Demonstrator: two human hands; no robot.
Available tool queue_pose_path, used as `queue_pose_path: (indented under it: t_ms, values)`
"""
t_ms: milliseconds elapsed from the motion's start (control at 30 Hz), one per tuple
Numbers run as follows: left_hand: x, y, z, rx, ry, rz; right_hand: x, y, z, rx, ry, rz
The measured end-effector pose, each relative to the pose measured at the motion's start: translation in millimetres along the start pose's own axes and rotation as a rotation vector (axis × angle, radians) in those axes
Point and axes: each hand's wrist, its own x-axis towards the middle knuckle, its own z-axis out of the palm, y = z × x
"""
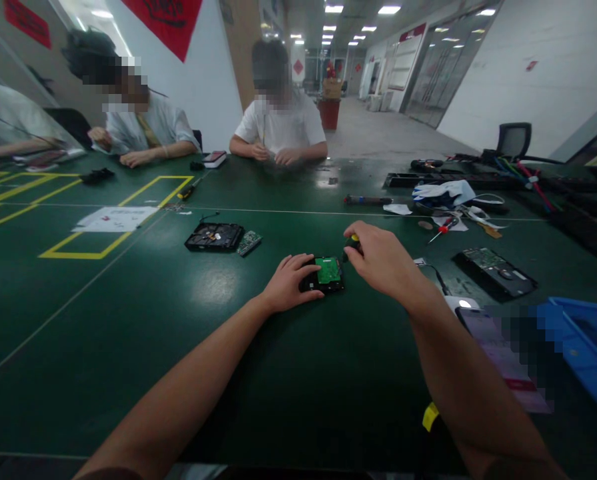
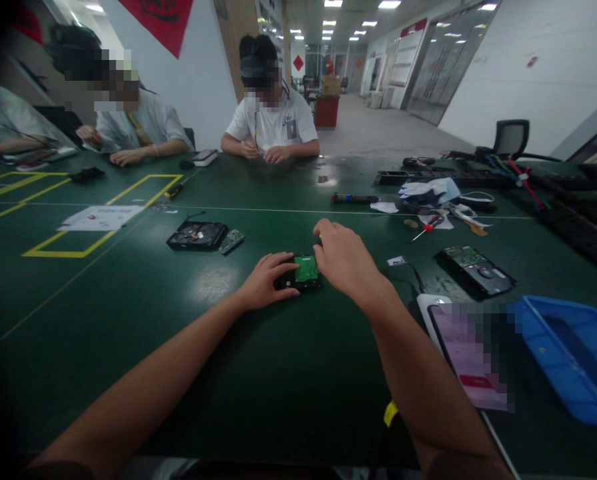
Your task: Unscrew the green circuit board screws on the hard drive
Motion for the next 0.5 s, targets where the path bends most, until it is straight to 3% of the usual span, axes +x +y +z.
queue_pose_path:
  t_ms: [300,400,500]
  values:
    - [0.5,1.6,-3.0,-0.007,-0.025,-0.007,7.1,18.7,-6.3,0.112,0.307,0.052]
    - [0.6,1.4,-2.6,-0.005,-0.025,-0.007,15.4,36.3,5.8,0.161,0.358,0.098]
    - [0.6,1.5,-2.6,-0.007,-0.019,-0.006,22.7,55.8,28.5,0.209,0.318,0.192]
